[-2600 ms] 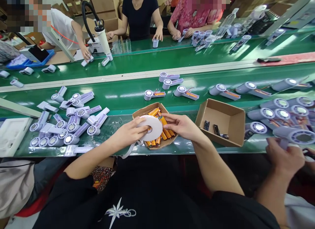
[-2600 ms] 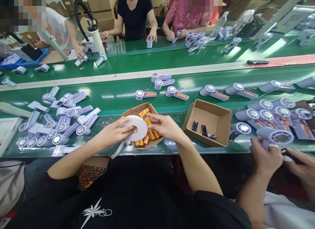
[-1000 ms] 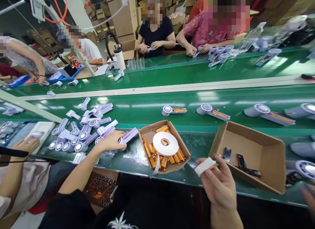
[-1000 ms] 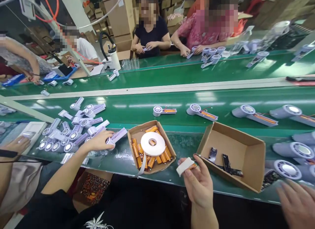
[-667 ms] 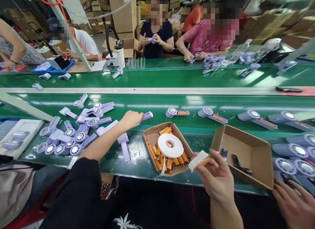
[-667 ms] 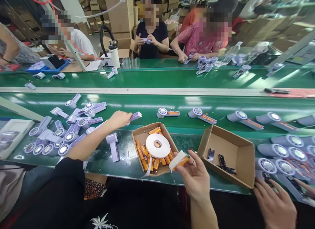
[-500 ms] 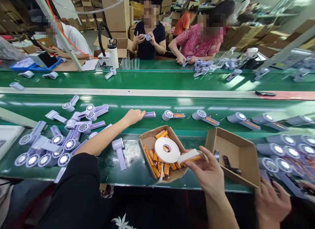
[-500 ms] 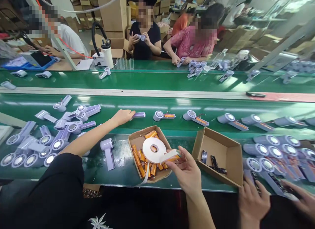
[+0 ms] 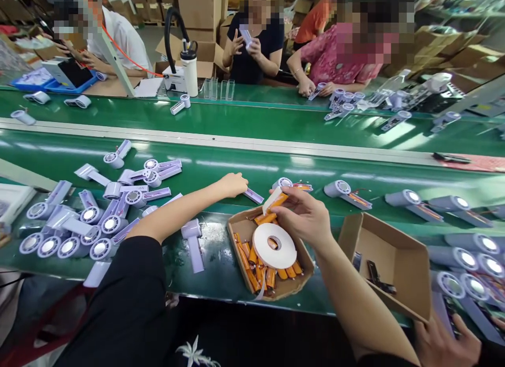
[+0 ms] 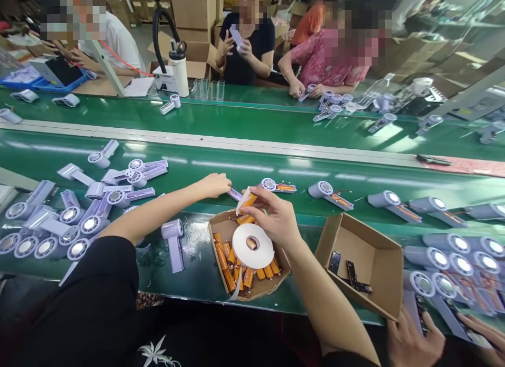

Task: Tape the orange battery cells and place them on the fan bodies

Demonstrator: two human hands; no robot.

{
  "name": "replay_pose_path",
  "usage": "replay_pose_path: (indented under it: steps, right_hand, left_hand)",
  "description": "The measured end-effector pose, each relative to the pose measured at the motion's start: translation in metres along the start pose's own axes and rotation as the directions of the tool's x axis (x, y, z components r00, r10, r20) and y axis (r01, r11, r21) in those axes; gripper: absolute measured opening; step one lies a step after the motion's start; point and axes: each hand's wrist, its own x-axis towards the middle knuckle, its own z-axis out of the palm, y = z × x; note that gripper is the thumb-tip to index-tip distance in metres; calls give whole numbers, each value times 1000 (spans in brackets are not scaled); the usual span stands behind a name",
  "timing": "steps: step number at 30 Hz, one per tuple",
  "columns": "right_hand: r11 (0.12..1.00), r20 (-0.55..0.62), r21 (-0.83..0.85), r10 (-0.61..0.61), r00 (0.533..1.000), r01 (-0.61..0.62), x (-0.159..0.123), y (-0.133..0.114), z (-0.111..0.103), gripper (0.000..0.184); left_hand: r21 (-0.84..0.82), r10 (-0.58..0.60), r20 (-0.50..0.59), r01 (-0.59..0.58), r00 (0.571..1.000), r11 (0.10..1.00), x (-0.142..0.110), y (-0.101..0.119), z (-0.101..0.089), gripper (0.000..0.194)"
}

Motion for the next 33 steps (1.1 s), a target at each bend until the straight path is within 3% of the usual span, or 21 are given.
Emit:
replay_pose_path:
  steps: [6, 10, 17, 24, 29, 33]
  right_hand:
    - [995, 62, -95, 24, 998, -18, 43, 25, -6, 47]
    - [993, 79, -30, 114, 990, -112, 61, 46, -7, 52]
    - [990, 75, -57, 130, 989, -126, 59, 58, -11, 51]
    - [988, 52, -13, 154, 987, -153, 54, 61, -24, 51]
    - [991, 74, -2, 137, 988, -137, 49, 59, -25, 53]
    - [990, 105, -110, 104, 989, -92, 48, 56, -33, 51]
  left_hand:
    - [25, 44, -61, -43, 997, 999, 7, -6, 4, 30]
    - [32, 101, -107, -98, 989, 995, 8, -12, 5, 31]
    - [88, 116, -137, -105, 984, 991, 12, 1, 9, 37]
    - [84, 194, -117, -185, 974, 979, 18, -1, 5, 50]
    - [71, 60, -81, -55, 995, 996, 24, 23, 0, 35]
    - [48, 56, -52, -54, 997, 997, 30, 33, -5, 28]
